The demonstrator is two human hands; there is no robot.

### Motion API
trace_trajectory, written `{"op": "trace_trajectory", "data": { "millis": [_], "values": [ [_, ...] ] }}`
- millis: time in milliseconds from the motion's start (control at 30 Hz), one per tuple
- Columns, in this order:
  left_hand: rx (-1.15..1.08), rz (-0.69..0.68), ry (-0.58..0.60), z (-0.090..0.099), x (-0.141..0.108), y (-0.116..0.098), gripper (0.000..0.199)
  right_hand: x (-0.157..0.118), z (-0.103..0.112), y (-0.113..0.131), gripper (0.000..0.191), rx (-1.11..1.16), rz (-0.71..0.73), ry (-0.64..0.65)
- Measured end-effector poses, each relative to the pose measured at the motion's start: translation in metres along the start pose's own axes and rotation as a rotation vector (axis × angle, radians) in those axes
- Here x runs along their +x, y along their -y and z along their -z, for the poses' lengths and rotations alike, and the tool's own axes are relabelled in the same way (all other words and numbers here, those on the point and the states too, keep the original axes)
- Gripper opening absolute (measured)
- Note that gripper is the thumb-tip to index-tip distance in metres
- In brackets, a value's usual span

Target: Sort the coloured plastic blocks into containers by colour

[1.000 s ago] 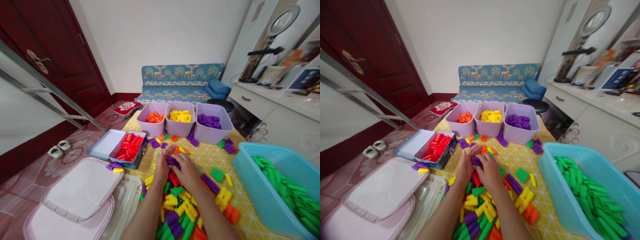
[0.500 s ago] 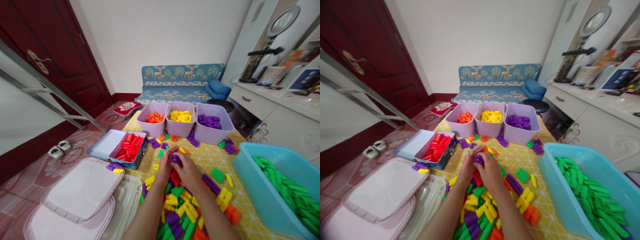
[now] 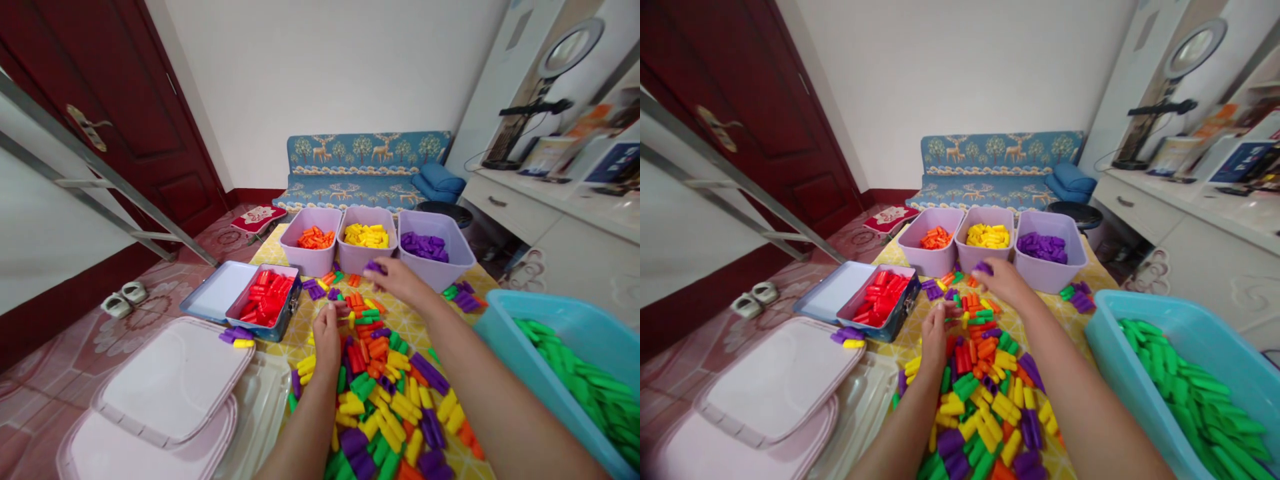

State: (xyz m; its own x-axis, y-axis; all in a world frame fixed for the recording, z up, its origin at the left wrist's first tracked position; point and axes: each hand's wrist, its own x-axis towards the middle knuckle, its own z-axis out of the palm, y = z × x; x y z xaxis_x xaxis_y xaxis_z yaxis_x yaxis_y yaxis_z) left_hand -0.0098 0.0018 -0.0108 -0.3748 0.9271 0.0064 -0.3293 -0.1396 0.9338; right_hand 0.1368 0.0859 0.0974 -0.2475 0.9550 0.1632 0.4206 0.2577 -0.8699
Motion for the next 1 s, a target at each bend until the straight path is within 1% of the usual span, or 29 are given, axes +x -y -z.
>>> {"op": "trace_trajectory", "data": {
  "millis": [33,100,133,167,200,233,300,367,433,533,600,633,700,767,800,833,867,933,967,1000],
  "values": [
    [0.007,-0.006,-0.004,0.0,0.0,0.0,0.045,0.011,0.005,0.005,0.04,0.097,0.015,-0.136],
    [0.036,-0.025,-0.003,0.001,-0.001,-0.001,0.044,0.023,0.009,0.008,0.057,0.257,0.042,-0.342],
    [0.054,-0.037,0.004,0.001,-0.002,-0.002,0.044,0.023,0.008,0.005,0.06,0.281,0.052,-0.417],
    [0.072,-0.048,0.011,0.001,-0.002,-0.003,0.043,0.02,0.006,-0.001,0.058,0.244,0.057,-0.46],
    [0.087,-0.057,0.02,0.001,-0.003,-0.004,0.042,0.014,0.002,-0.01,0.053,0.152,0.054,-0.478],
    [0.099,-0.064,0.024,0.001,-0.003,-0.005,0.042,0.007,-0.002,-0.021,0.045,0.0,0.056,-0.47],
    [0.113,-0.072,0.026,0.0,-0.004,-0.006,0.041,-0.007,-0.01,-0.046,0.031,-0.351,0.034,-0.379],
    [0.122,-0.076,0.023,-0.001,-0.004,-0.007,0.041,-0.018,-0.016,-0.07,0.03,-0.59,-0.032,-0.285],
    [0.135,-0.082,0.021,-0.001,-0.004,-0.007,0.04,-0.023,-0.021,-0.087,0.036,-0.721,-0.093,-0.221],
    [0.162,-0.095,0.018,-0.001,-0.004,-0.008,0.039,-0.025,-0.029,-0.1,0.045,-0.755,-0.113,-0.196],
    [0.177,-0.102,0.023,0.0,-0.004,-0.008,0.039,-0.026,-0.034,-0.099,0.044,-0.67,-0.072,-0.183],
    [0.179,-0.104,0.025,0.0,-0.004,-0.008,0.039,-0.028,-0.036,-0.096,0.043,-0.589,-0.047,-0.155],
    [0.172,-0.1,0.027,0.0,-0.003,-0.006,0.039,-0.036,-0.037,-0.085,0.043,-0.368,-0.003,-0.056],
    [0.154,-0.083,0.019,0.0,-0.002,-0.005,0.04,-0.054,-0.033,-0.07,0.047,-0.147,0.017,0.048],
    [0.146,-0.074,0.017,0.001,-0.002,-0.004,0.04,-0.067,-0.031,-0.062,0.048,-0.077,0.023,0.076],
    [0.14,-0.069,0.014,0.001,-0.002,-0.003,0.04,-0.083,-0.028,-0.055,0.048,-0.056,0.031,0.088],
    [0.137,-0.067,0.014,0.002,-0.001,-0.002,0.04,-0.102,-0.026,-0.049,0.048,-0.081,0.035,0.074],
    [0.14,-0.078,0.014,0.002,-0.001,-0.002,0.04,-0.146,-0.025,-0.041,0.051,-0.228,0.116,0.078],
    [0.144,-0.085,0.017,0.003,-0.001,-0.002,0.04,-0.168,-0.027,-0.04,0.057,-0.326,0.184,0.083],
    [0.146,-0.089,0.019,0.003,-0.001,-0.002,0.04,-0.19,-0.029,-0.04,0.068,-0.425,0.255,0.117]
  ]
}}
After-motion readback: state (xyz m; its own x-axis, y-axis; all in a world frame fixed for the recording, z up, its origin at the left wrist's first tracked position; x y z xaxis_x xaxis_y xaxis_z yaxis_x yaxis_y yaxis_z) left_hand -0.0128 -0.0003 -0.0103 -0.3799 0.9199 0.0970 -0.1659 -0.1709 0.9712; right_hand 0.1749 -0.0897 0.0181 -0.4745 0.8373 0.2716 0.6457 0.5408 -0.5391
